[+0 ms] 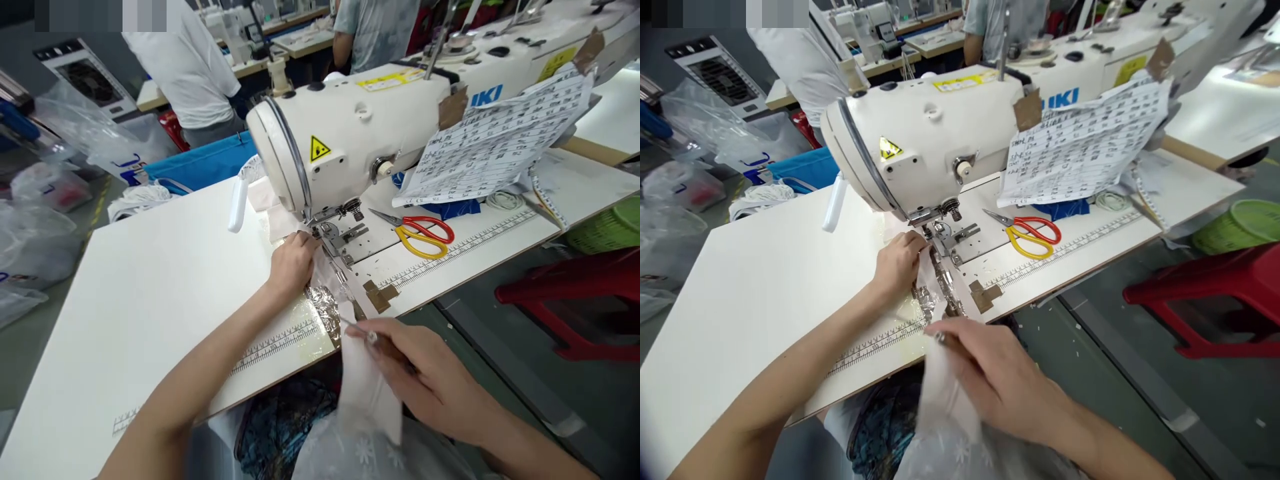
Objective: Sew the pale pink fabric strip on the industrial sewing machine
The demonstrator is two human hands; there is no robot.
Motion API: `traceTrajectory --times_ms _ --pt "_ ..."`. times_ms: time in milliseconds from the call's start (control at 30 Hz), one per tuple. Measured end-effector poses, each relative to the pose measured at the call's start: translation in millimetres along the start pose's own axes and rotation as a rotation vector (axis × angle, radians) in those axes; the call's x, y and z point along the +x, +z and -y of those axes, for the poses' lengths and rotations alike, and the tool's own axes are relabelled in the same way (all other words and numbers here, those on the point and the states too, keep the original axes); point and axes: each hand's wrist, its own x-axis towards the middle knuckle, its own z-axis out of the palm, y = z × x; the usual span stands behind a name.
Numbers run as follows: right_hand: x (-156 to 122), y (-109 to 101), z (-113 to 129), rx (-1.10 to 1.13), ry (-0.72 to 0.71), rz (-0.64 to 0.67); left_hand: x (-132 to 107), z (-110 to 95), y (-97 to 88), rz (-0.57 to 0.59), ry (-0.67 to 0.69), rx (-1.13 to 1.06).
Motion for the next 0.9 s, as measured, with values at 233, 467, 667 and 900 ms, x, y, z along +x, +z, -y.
traceTrajectory --times_ms 233,467,667,900 --pt "30 9 -49 -0.485 0.111 -0.185 -2 18 5.2 -0.079 -0.05 -0.359" --pt "63 27 -62 -0.741 0.03 -0.199 0 18 -1.7 -0.049 -0.116 -0.504" --pt "69 28 -66 -0.797 -0.045 -0.21 1 19 -1.4 -0.054 -0.154 -0.629" --pt "69 30 -68 -0.795 -0.043 -0.231 1 19 1.3 -0.061 -0.158 -0.617"
